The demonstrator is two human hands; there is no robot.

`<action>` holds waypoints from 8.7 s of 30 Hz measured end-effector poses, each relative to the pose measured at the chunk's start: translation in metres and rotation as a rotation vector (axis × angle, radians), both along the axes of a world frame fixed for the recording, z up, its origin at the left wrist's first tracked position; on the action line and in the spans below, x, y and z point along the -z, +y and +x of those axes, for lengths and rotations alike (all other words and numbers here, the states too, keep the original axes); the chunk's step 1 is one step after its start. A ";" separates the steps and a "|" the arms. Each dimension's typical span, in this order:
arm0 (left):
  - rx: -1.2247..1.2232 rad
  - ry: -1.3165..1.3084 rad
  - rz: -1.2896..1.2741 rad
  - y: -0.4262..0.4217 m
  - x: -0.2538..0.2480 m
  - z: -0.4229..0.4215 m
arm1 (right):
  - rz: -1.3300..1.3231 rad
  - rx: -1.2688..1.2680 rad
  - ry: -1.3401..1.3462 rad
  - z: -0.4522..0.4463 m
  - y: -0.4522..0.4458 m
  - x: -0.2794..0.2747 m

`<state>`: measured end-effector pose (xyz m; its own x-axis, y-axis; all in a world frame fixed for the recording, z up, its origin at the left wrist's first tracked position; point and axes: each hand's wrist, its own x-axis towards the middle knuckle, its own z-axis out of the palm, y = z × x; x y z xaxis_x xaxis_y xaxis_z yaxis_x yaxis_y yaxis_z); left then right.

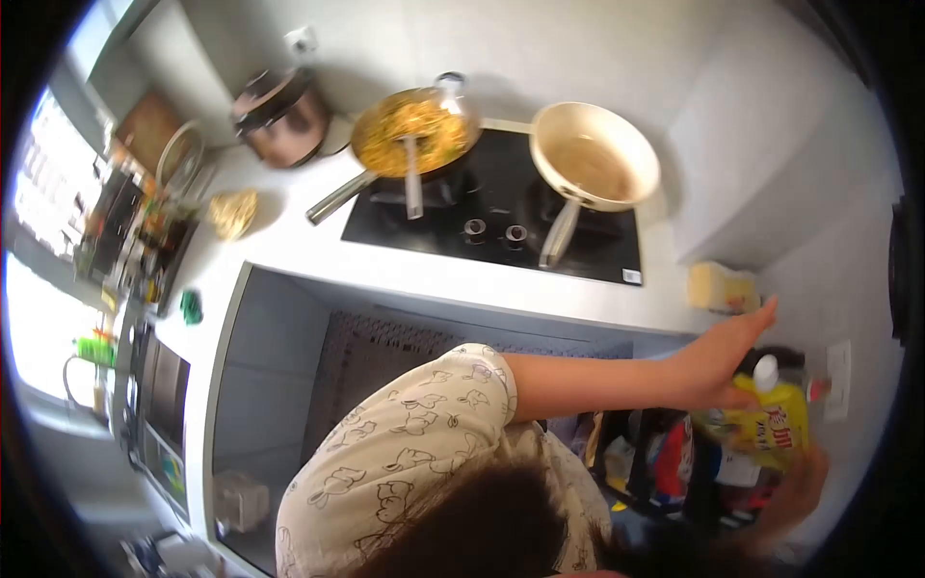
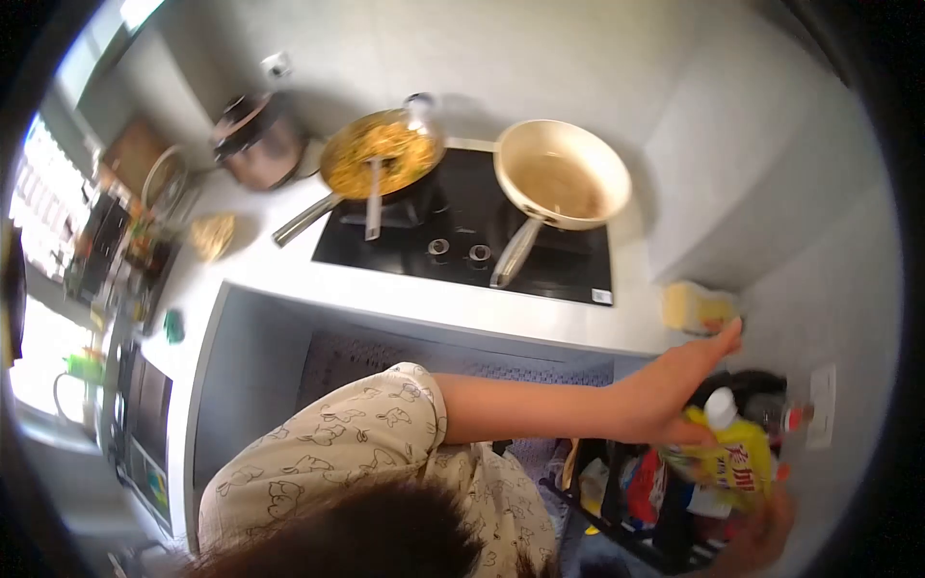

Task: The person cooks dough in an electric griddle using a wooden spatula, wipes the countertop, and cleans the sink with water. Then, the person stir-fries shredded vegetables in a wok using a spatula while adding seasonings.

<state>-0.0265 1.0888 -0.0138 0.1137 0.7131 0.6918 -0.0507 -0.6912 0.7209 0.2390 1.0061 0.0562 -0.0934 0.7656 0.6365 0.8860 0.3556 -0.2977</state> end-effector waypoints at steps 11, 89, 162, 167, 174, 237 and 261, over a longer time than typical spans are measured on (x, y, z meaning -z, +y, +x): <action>-0.381 -0.475 -0.141 -0.054 -0.043 -0.225 | -0.353 -0.773 1.309 -0.208 0.128 0.170; -0.732 -0.752 -0.449 -0.049 0.015 -0.575 | -0.713 -1.186 1.178 -0.626 0.279 0.142; -0.156 -0.319 -0.294 0.049 -0.056 -0.369 | -0.573 -0.864 1.802 -0.408 0.105 0.123; 0.200 -0.203 -0.340 0.035 -0.063 -0.231 | -0.425 -0.841 1.938 -0.286 0.061 0.133; 0.684 -0.224 -0.333 0.019 -0.077 0.020 | -0.022 -0.596 2.055 -0.098 -0.003 0.133; -0.712 0.370 -0.202 -0.107 0.074 -0.233 | -0.486 -0.734 0.366 -0.312 0.015 0.103; -0.957 0.561 -0.701 -0.163 0.133 -0.545 | -0.349 -0.563 -1.448 -0.640 0.184 -0.036</action>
<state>-0.5718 0.9260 -0.1471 -0.4851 0.8582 0.1681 0.6701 0.2412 0.7020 -0.4009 1.1905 0.0924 -0.7464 0.5088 -0.4291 0.2657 0.8188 0.5088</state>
